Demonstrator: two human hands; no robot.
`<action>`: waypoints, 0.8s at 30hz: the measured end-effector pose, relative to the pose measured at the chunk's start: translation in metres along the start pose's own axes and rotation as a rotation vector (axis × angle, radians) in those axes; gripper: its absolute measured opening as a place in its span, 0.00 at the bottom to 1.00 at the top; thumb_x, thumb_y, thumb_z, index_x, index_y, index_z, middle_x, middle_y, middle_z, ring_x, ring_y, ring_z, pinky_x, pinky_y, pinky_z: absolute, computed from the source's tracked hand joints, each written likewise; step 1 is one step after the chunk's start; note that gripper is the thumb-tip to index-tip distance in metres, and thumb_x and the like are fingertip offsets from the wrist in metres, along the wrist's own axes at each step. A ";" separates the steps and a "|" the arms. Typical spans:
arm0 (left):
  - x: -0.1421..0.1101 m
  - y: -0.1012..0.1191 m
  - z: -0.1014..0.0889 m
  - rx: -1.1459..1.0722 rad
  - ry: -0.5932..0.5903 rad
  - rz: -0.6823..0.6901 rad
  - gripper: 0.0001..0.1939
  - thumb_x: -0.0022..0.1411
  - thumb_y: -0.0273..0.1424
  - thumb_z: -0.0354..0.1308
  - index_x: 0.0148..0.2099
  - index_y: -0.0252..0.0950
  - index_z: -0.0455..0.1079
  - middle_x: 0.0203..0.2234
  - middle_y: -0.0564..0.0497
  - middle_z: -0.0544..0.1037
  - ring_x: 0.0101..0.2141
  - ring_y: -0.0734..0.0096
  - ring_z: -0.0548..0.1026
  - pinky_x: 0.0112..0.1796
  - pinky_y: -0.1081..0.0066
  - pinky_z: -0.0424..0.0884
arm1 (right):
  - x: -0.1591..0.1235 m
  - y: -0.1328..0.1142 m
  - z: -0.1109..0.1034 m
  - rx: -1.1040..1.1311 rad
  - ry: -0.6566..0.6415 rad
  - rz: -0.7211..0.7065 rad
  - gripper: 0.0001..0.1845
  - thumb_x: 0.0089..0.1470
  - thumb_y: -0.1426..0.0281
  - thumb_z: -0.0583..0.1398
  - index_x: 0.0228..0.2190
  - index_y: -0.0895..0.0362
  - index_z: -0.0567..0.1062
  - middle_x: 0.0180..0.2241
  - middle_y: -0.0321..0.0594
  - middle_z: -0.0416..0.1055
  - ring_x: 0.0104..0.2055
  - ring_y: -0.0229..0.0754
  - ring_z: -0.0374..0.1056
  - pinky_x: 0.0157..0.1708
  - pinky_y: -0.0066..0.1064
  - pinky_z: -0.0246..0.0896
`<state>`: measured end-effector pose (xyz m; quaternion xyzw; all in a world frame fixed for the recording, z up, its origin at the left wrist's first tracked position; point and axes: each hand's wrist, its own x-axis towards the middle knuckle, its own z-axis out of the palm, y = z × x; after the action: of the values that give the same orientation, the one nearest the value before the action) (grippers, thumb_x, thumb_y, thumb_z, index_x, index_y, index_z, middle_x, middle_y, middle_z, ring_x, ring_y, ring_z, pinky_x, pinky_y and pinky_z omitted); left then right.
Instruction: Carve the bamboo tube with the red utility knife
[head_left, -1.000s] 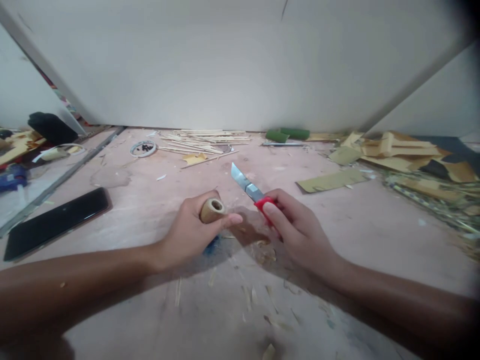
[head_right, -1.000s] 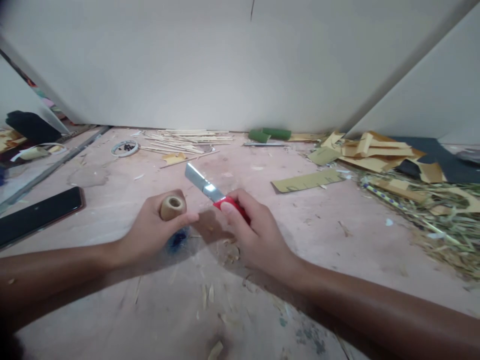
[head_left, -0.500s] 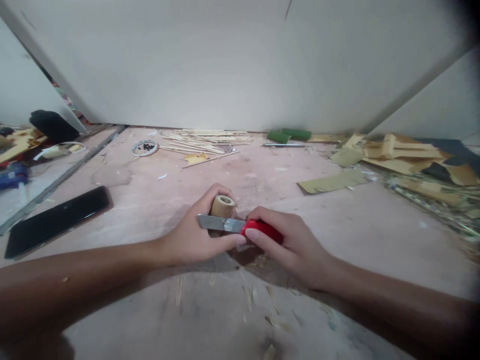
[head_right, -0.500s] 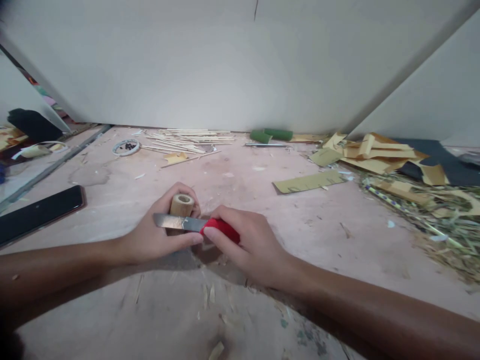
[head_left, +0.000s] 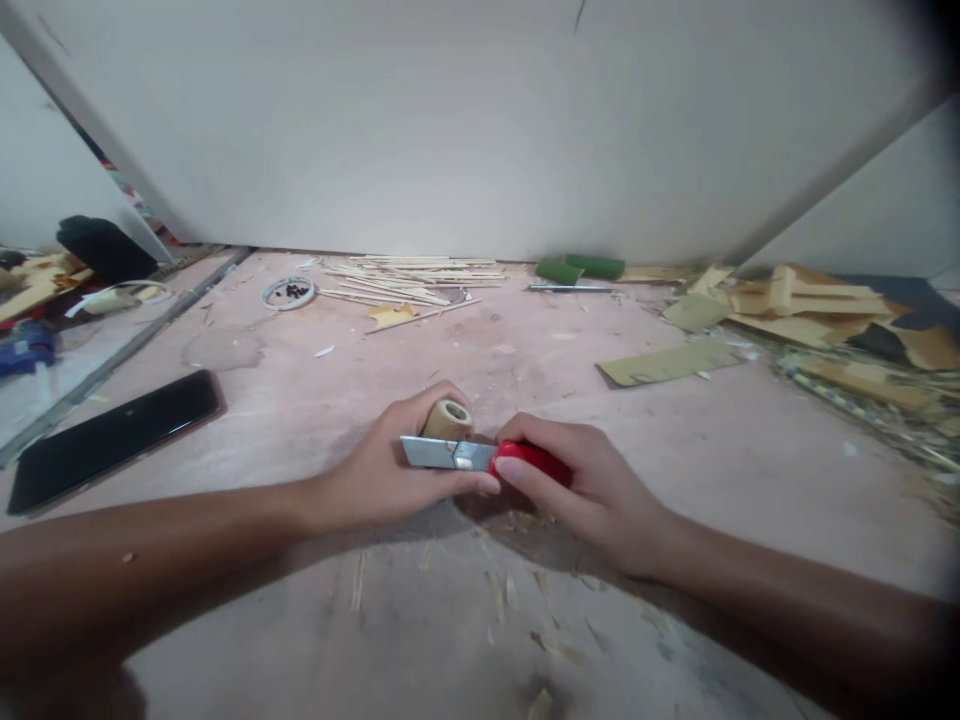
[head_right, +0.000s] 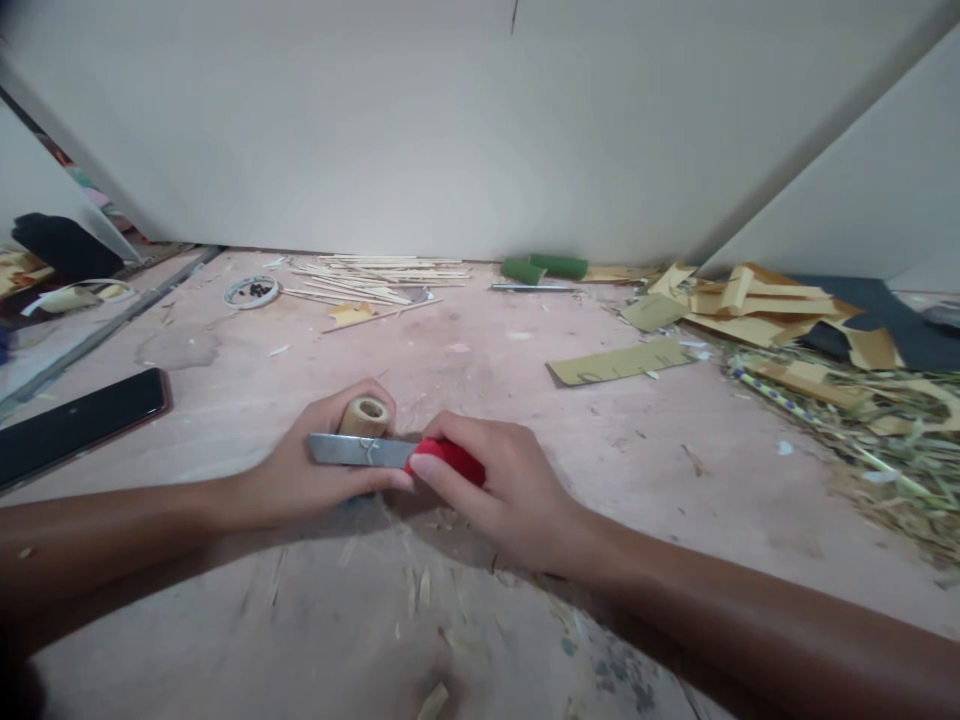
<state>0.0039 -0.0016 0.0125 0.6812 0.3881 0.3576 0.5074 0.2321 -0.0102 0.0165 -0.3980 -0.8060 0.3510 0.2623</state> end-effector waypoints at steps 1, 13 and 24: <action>0.000 0.000 0.000 0.000 0.000 -0.002 0.22 0.52 0.34 0.77 0.37 0.38 0.64 0.28 0.58 0.70 0.29 0.74 0.68 0.30 0.75 0.63 | 0.000 0.000 0.000 -0.004 -0.002 0.002 0.17 0.70 0.58 0.56 0.32 0.55 0.73 0.28 0.35 0.73 0.29 0.38 0.66 0.30 0.30 0.56; 0.000 0.002 0.000 -0.040 -0.025 -0.005 0.21 0.52 0.29 0.75 0.39 0.38 0.64 0.29 0.58 0.69 0.29 0.75 0.66 0.30 0.74 0.63 | 0.000 0.001 0.000 -0.043 -0.003 -0.001 0.16 0.70 0.59 0.56 0.32 0.55 0.73 0.28 0.35 0.73 0.29 0.39 0.67 0.30 0.30 0.56; -0.001 0.004 -0.002 -0.029 -0.103 0.039 0.18 0.56 0.28 0.73 0.41 0.38 0.65 0.30 0.58 0.69 0.31 0.74 0.66 0.32 0.74 0.63 | 0.000 0.002 0.000 -0.091 -0.039 -0.016 0.18 0.71 0.58 0.55 0.32 0.55 0.72 0.27 0.35 0.72 0.28 0.39 0.66 0.30 0.31 0.53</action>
<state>0.0021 -0.0022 0.0166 0.6989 0.3429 0.3375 0.5293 0.2331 -0.0096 0.0145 -0.3960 -0.8294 0.3194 0.2308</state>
